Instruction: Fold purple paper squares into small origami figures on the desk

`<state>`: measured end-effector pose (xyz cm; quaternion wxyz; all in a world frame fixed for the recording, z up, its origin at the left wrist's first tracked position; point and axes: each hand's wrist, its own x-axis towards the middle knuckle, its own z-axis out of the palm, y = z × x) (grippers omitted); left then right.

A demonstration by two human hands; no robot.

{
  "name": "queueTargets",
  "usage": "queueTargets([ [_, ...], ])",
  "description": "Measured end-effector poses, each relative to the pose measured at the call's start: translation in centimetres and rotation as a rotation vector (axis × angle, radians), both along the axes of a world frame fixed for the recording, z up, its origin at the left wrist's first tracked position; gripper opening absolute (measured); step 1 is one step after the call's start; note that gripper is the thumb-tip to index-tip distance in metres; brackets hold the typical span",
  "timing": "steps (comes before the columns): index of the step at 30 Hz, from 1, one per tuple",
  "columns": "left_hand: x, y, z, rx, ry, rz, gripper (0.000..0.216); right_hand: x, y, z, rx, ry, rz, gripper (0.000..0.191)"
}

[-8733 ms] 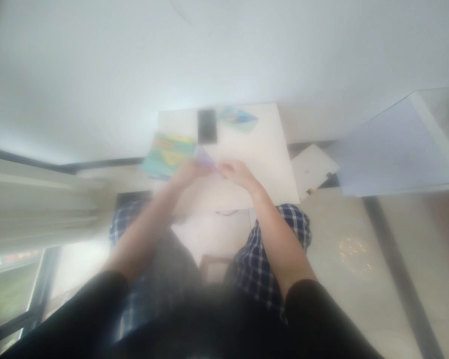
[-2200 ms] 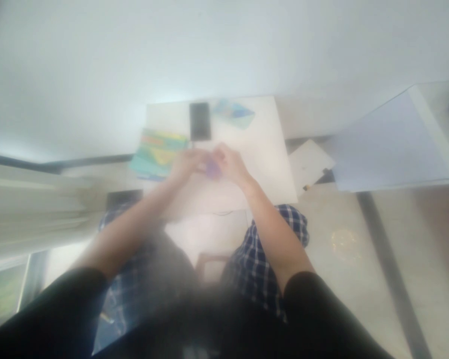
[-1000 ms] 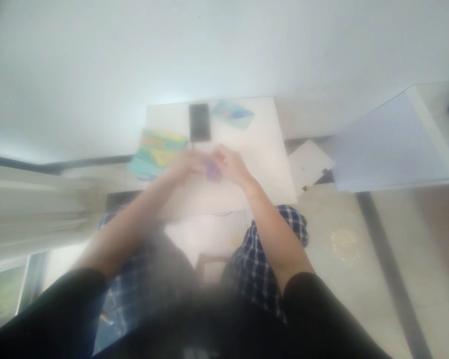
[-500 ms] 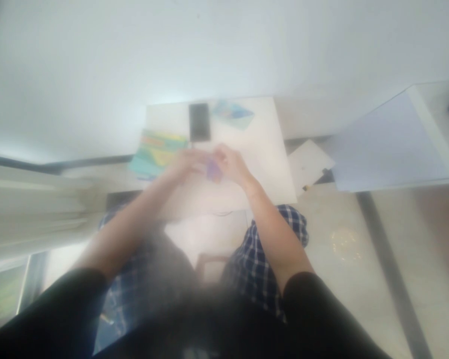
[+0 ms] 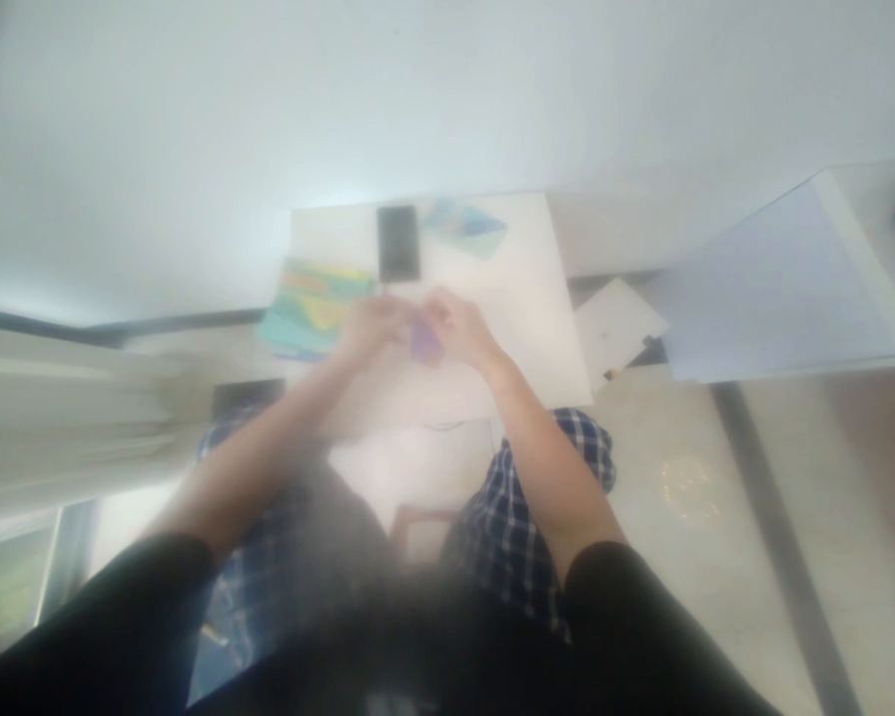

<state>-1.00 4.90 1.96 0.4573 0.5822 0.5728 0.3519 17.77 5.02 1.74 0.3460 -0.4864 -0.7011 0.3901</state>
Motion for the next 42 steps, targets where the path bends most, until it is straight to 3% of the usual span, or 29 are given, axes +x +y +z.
queueTargets([
  [12,-0.6,0.2,1.0,-0.074,-0.071,-0.092,0.039,0.3,0.1,-0.1,-0.002,0.039,-0.006,0.017],
  [28,-0.5,0.4,0.2,-0.058,0.017,-0.025,0.035,0.0,-0.1,0.0,0.002,-0.003,0.030,0.018],
  [42,-0.3,0.1,0.7,-0.089,-0.099,-0.035,0.039,-0.1,0.3,-0.5,-0.023,0.022,-0.027,0.021],
])
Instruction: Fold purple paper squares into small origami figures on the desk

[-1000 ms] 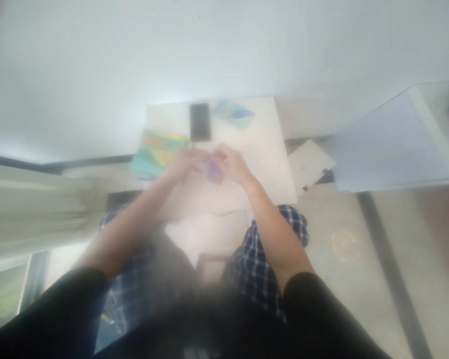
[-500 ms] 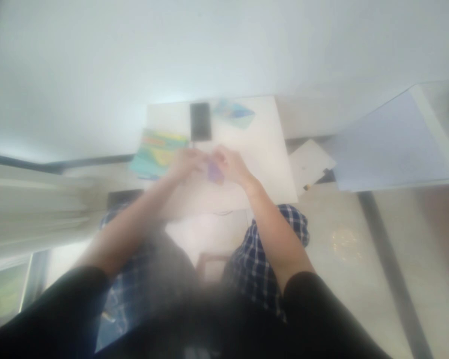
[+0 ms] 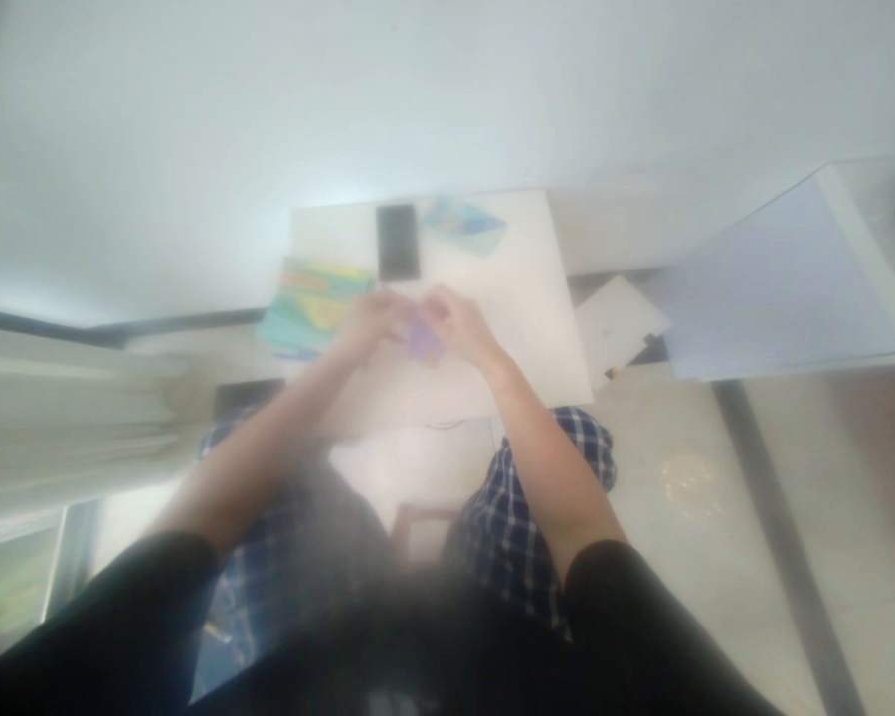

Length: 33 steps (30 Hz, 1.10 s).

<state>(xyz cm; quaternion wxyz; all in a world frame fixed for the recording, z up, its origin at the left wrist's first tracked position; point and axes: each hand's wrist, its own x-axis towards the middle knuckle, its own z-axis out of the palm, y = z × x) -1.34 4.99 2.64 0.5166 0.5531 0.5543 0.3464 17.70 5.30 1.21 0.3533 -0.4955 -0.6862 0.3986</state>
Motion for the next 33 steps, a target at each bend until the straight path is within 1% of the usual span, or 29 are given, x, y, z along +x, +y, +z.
queueTargets([
  [3,0.3,0.0,-0.3,-0.008,-0.042,0.032,0.045,0.0,0.1,0.0,-0.025,-0.020,-0.022,0.021],
  [6,0.3,0.1,-0.4,-0.003,-0.045,0.049,0.048,0.0,0.1,0.0,-0.056,-0.020,-0.012,0.021],
  [11,-0.2,0.4,-1.3,0.019,-0.013,0.069,0.039,-0.2,-0.1,0.1,-0.099,-0.003,-0.009,0.028],
  [15,-0.4,0.7,-1.7,0.063,0.059,0.113,0.032,-0.1,-0.1,0.5,-0.161,-0.051,0.074,0.034],
  [17,-0.3,0.7,-1.5,0.101,0.106,0.119,0.028,0.0,-0.1,0.8,-0.183,-0.065,0.078,0.039],
  [19,-0.1,0.6,-1.2,0.123,0.133,0.128,0.026,0.1,-0.2,1.1,-0.168,-0.064,0.047,0.042],
  [22,0.2,0.6,-0.7,0.106,0.103,0.143,0.032,0.1,-0.3,1.4,-0.128,-0.059,0.016,0.039],
  [24,0.1,0.7,-0.4,0.078,0.085,0.097,0.034,0.1,-0.3,1.4,-0.118,-0.049,0.013,0.036],
  [27,-0.1,0.8,-0.1,0.045,0.073,0.024,0.029,-0.1,-0.1,0.7,-0.119,-0.007,0.022,0.033],
  [30,-0.2,0.9,-0.1,0.029,0.041,0.088,0.025,-0.3,0.2,0.0,-0.152,0.074,0.083,0.034],
  [33,-0.2,1.1,-0.1,0.022,0.015,0.145,0.023,-0.5,0.5,-0.2,-0.184,0.080,0.151,0.032],
])
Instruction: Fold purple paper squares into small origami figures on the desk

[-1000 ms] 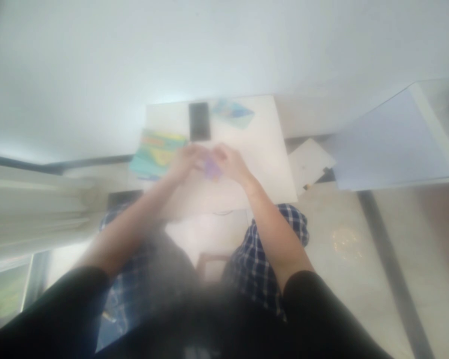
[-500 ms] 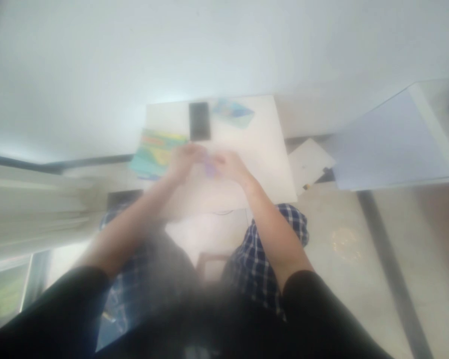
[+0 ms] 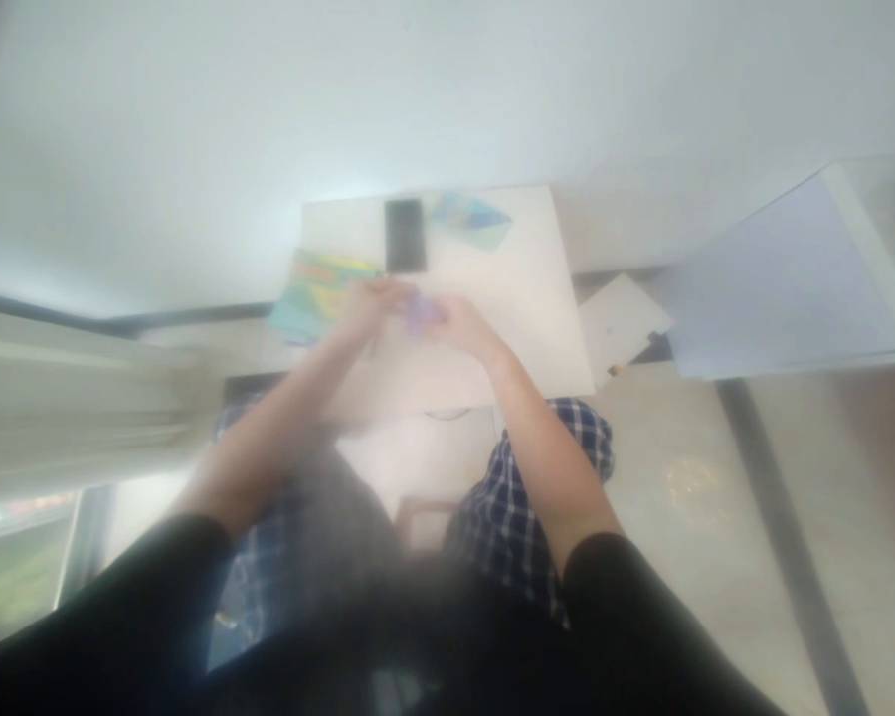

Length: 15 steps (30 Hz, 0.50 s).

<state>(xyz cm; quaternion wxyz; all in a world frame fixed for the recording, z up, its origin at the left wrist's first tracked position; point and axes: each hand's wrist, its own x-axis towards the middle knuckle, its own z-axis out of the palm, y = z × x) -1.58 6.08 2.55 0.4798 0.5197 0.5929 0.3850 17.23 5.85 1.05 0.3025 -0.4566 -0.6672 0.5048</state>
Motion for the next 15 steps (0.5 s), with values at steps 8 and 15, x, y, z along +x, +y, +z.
queueTargets([
  [8,0.2,-0.1,0.8,-0.043,-0.159,-0.156,0.044,1.1,0.2,0.3,-0.095,0.001,-0.151,0.021],
  [15,0.1,-0.9,-1.8,-0.066,-0.169,-0.061,0.059,0.5,-0.3,-0.2,-0.057,-0.003,-0.051,0.013],
])
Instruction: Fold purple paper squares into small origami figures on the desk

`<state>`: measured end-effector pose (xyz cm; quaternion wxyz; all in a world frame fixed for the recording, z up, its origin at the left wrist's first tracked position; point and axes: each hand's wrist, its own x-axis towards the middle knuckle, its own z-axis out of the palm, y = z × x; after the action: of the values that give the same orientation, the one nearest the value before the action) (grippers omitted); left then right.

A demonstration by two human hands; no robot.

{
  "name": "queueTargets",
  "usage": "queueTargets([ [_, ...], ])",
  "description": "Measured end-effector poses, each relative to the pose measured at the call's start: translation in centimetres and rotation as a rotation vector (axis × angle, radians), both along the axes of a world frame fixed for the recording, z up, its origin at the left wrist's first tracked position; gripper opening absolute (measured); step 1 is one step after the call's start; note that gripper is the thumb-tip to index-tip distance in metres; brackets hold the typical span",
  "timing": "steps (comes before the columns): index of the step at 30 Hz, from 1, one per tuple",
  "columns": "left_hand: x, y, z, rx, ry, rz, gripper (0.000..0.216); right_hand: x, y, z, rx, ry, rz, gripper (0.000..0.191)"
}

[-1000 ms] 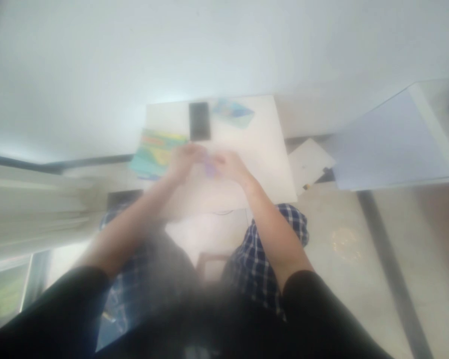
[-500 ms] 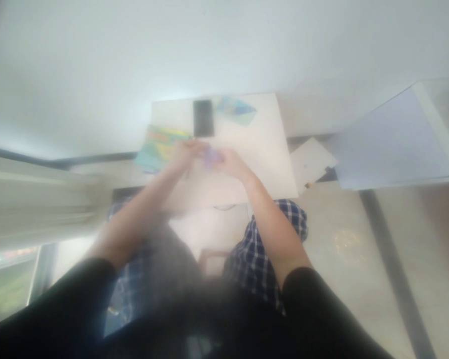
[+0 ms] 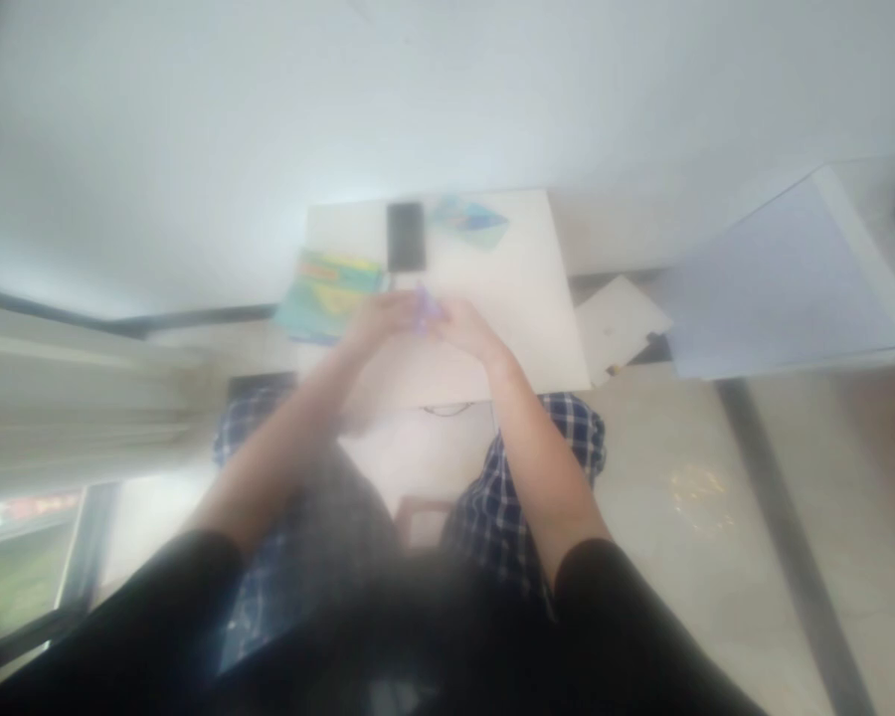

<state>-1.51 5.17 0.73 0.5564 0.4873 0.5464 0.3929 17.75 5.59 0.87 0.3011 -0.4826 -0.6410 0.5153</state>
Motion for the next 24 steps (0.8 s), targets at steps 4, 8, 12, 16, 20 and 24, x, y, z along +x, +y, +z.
queueTargets([
  [4,-0.6,0.3,-1.4,-0.027,-0.009,0.012,0.055,-0.4,-0.3,0.5,-0.036,0.056,0.028,0.020],
  [8,-0.7,0.7,-0.7,0.001,0.001,0.043,0.045,0.3,-0.9,0.9,-0.136,0.261,-0.034,0.035],
  [12,-0.2,0.5,1.1,-0.066,0.000,0.048,0.045,0.4,-0.9,0.4,-0.101,0.180,-0.093,0.031],
  [16,0.0,0.1,2.5,-0.060,0.014,0.140,0.045,-0.3,-0.8,-0.1,-0.103,0.159,-0.060,0.025],
  [20,-0.2,0.0,2.9,-0.028,0.101,0.164,0.044,-0.7,-1.5,0.8,-0.253,0.323,-0.073,0.028],
  [24,-0.3,0.3,2.7,-0.004,0.164,0.162,0.047,-0.9,-2.0,1.5,-0.333,0.385,-0.015,0.040],
])
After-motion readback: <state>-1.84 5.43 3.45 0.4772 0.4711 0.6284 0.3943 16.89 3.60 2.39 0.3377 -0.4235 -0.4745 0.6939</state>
